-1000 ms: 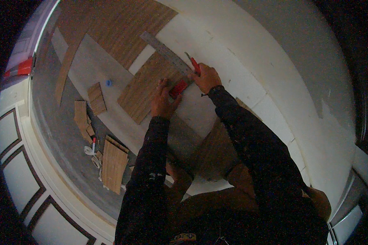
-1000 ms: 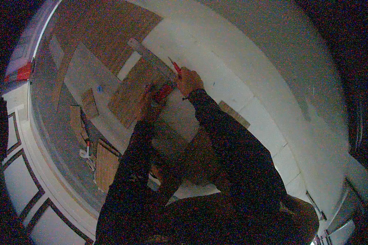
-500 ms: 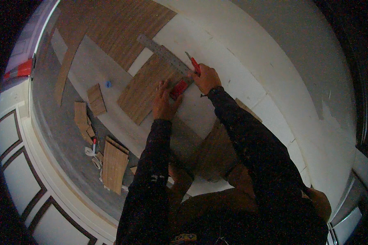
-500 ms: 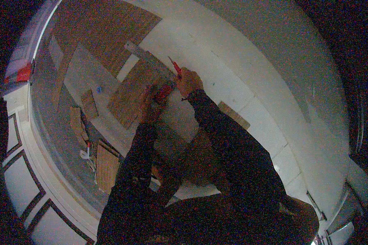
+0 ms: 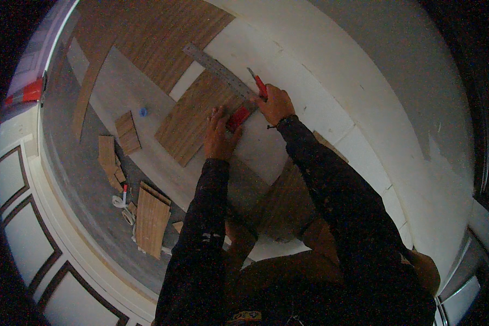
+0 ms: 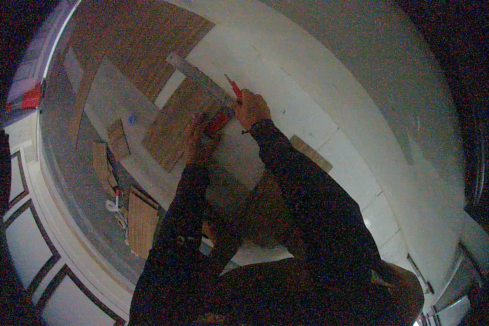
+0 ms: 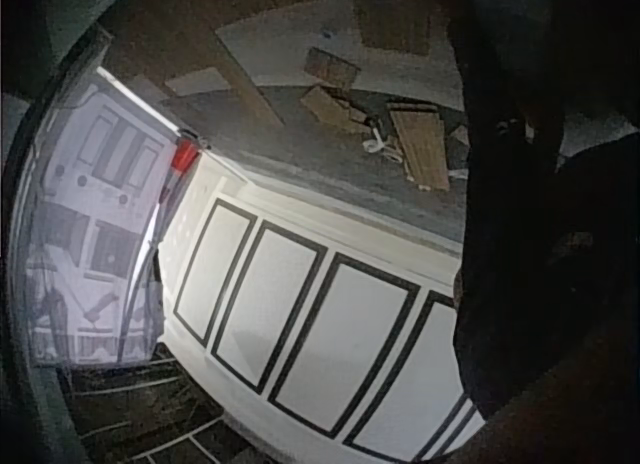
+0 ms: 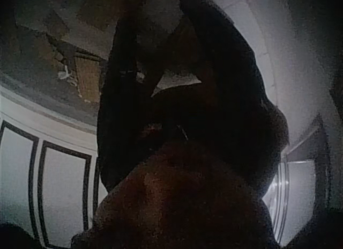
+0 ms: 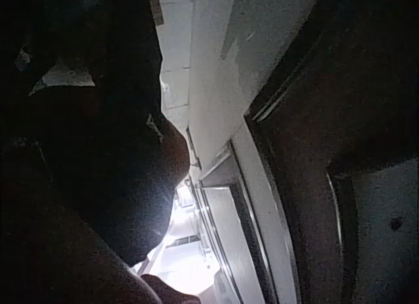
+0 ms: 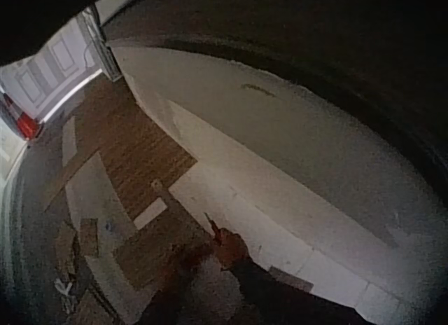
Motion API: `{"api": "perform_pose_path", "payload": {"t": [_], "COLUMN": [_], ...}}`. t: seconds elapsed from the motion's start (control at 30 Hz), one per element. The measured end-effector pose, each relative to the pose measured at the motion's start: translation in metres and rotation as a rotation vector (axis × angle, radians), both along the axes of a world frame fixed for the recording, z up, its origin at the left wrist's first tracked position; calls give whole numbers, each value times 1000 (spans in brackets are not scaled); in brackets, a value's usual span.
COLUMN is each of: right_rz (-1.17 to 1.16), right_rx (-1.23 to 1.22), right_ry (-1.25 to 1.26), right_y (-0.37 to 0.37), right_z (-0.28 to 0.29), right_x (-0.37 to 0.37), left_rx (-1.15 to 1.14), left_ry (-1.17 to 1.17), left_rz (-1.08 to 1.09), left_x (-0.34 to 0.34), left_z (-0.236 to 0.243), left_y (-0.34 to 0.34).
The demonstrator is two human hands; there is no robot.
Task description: The person uses a utility knife to cut a section of flooring material using a metal ruler as a guide on the floor.
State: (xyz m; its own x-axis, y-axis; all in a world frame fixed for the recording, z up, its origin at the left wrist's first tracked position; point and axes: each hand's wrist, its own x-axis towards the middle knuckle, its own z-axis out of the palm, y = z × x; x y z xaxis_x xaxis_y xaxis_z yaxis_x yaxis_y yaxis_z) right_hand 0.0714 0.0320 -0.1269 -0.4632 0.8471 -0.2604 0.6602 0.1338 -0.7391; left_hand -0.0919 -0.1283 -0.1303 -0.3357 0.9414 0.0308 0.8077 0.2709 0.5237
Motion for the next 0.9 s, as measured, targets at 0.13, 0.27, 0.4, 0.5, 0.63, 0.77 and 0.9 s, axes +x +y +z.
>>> {"api": "perform_pose_path", "payload": {"t": [0.13, 0.27, 0.4, 0.5, 0.63, 0.77, 0.9], "right_rz": [-15, -7, -9, 7, -20, -43, -11], "right_rx": [-29, 7, -1, 29, 78, 73, 34], "right_ry": [-19, -33, -45, -42, 15, 20, 5], "right_y": [1, -1, -3, -3, -3, -3, -5], "right_z": [-4, -6, -2, -2, -7, -9, 0], "right_x": [1, 3, 0, 1, 1, 0, -4], "left_rx": [20, -7, 55, 61, 42, 63, 51], "left_ry": [8, 29, 50, 20, -42, 41, 82], "left_rz": [-1, -30, -65, -52, 5, -29, -57], "left_x": [4, 6, 0, 3, 6, 3, -5], "left_z": [1, 9, 8, 10, 4, -1, -6], "left_y": [0, 0, -2, -2, -1, -1, -6]}}
